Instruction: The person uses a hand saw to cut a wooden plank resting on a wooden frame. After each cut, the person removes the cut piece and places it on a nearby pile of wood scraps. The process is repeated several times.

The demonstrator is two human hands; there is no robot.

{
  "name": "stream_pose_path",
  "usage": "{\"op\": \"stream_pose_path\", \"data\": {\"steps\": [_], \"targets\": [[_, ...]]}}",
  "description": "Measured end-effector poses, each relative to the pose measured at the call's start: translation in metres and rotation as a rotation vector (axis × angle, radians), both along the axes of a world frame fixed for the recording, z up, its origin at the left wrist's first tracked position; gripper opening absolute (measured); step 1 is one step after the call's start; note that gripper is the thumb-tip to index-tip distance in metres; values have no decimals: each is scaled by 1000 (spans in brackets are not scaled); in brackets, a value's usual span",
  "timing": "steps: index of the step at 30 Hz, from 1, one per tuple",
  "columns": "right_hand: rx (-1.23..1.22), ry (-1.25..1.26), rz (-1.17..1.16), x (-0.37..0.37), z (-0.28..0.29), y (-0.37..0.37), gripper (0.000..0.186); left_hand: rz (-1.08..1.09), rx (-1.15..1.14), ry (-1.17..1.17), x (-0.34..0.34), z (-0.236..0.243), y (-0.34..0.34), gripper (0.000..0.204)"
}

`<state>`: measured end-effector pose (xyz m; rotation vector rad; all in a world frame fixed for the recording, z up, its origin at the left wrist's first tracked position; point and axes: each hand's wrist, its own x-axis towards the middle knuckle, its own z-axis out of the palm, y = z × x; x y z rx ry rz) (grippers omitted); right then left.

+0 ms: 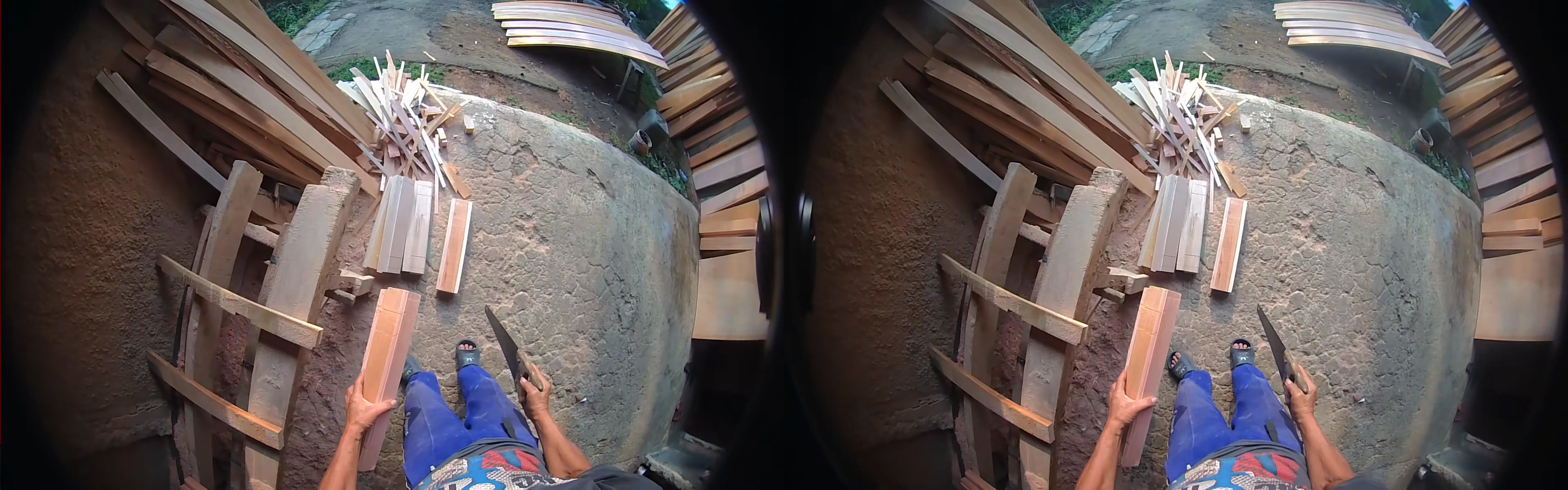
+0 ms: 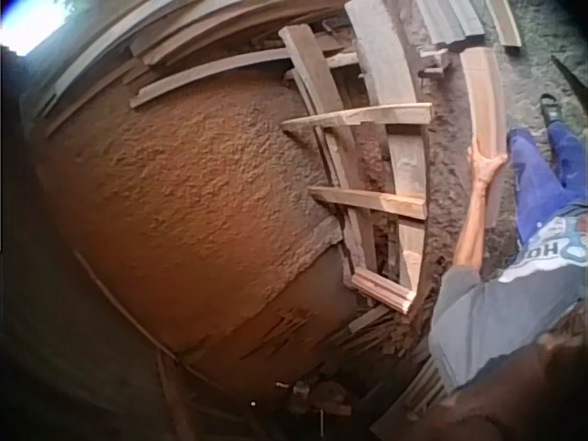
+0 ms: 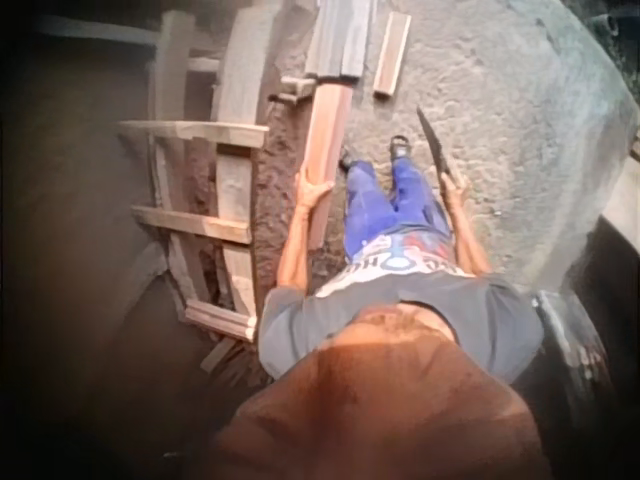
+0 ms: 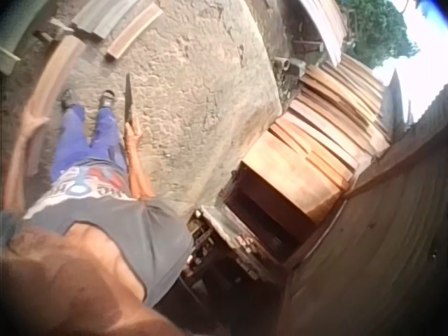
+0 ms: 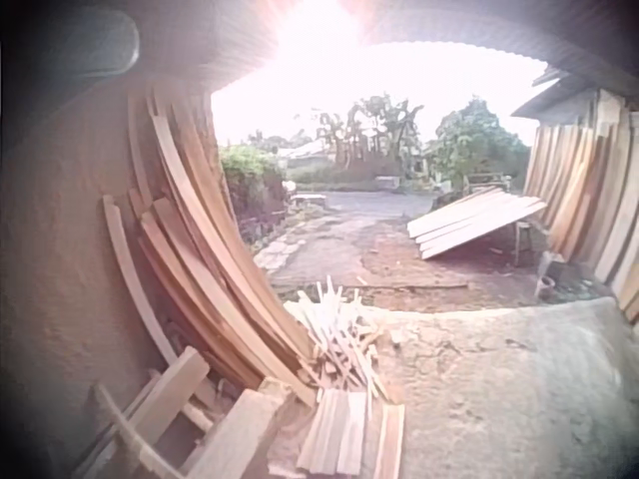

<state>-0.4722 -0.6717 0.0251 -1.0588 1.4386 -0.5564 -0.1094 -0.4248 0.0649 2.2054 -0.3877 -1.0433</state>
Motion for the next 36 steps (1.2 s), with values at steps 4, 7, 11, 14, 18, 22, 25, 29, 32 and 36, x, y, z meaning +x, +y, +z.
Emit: {"op": "stream_pose_path", "data": {"steps": [4, 7, 11, 14, 18, 22, 25, 29, 32, 36], "targets": [[109, -21, -112, -44, -20, 10, 58, -66, 324, 97, -18, -108, -71, 109], [126, -36, -128, -57, -7, 15, 57, -91, 524, 99, -16, -141, -131, 103], [172, 63, -212, -90, -9, 31, 56, -165, 595, 125, -1, -175, -202, 110], [265, 113, -283, -106, -6, 37, 56, -152, 531, 53, 22, -188, -260, 112], [234, 180, -210, -109, -15, 29, 52, -162, 445, -230, 88, -193, -330, 104], [269, 150, -169, -103, -23, 14, 54, -194, 400, -373, 101, -156, -342, 94], [253, 79, -96, -110, -55, -1, 54, -125, 310, -205, 84, -145, -289, 91], [141, 122, 112, -90, -86, -38, 50, -20, 312, -77, 26, -156, -148, 90], [301, 171, 233, -53, -65, -77, 49, 247, 432, 47, -49, -151, -28, 76], [225, 32, 417, -8, -69, -95, 48, 788, 540, 217, -148, -128, 112, 67]]}}
